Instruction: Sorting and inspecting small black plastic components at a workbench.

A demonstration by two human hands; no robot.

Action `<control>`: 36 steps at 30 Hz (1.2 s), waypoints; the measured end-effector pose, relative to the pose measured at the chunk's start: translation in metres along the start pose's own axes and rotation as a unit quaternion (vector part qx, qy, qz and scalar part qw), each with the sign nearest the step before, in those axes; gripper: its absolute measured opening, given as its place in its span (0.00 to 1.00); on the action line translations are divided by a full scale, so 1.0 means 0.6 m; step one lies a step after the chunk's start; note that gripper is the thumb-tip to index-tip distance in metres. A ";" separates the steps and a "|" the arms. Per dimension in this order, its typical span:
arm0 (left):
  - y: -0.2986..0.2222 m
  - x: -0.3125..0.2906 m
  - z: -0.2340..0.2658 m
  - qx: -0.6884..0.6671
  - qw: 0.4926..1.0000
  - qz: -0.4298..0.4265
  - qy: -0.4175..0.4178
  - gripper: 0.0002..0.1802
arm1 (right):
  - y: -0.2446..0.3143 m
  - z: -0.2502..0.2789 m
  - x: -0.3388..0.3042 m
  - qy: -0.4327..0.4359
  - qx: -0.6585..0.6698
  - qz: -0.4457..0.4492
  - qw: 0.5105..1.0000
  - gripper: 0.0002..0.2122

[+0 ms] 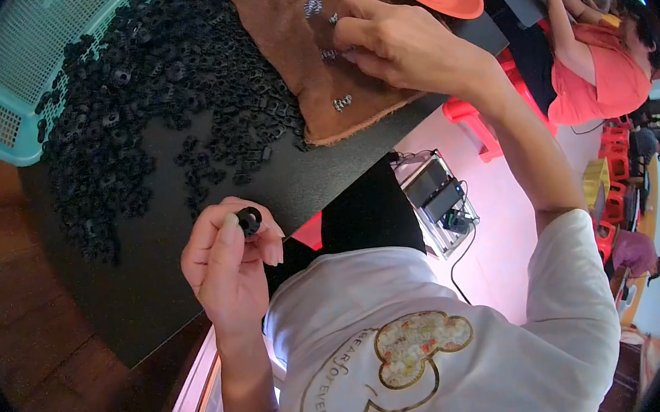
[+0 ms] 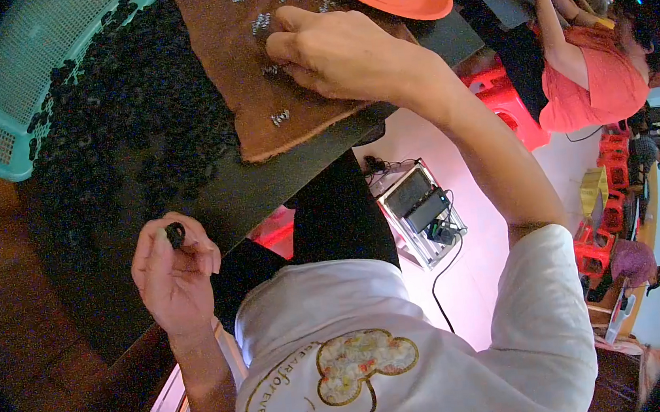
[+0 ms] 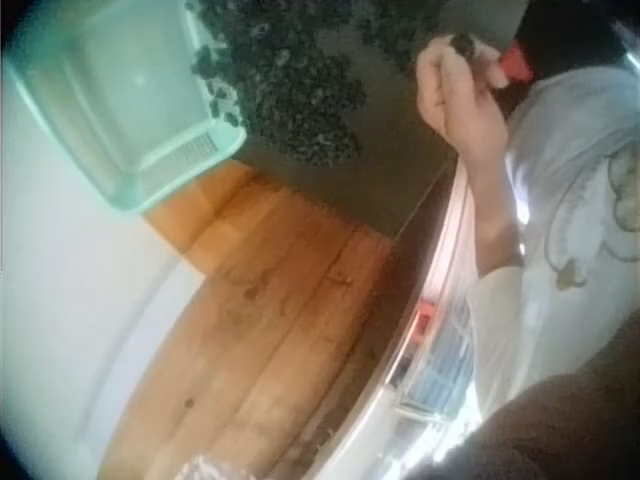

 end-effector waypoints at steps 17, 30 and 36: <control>0.007 -0.004 0.013 0.004 1.000 -0.015 -0.005 0.12 | 0.018 0.016 -0.009 -0.061 0.122 0.031 0.990 0.10; 0.007 -0.004 0.025 -0.074 0.996 -0.044 0.008 0.12 | 0.138 0.003 0.038 -0.115 0.518 0.003 0.848 0.06; 0.004 -0.005 0.029 -0.100 0.995 -0.028 -0.001 0.13 | 0.200 -0.003 0.062 -0.057 0.592 0.055 0.802 0.05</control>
Point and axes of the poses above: each hand's wrist, its own x-axis towards the middle knuckle, its own z-axis out of the back of the hand, y = z × x, the point moved 3 cm from there along x, towards the middle knuckle, and after that the axes turned 11 degrees about y, right-handed, at the moved point
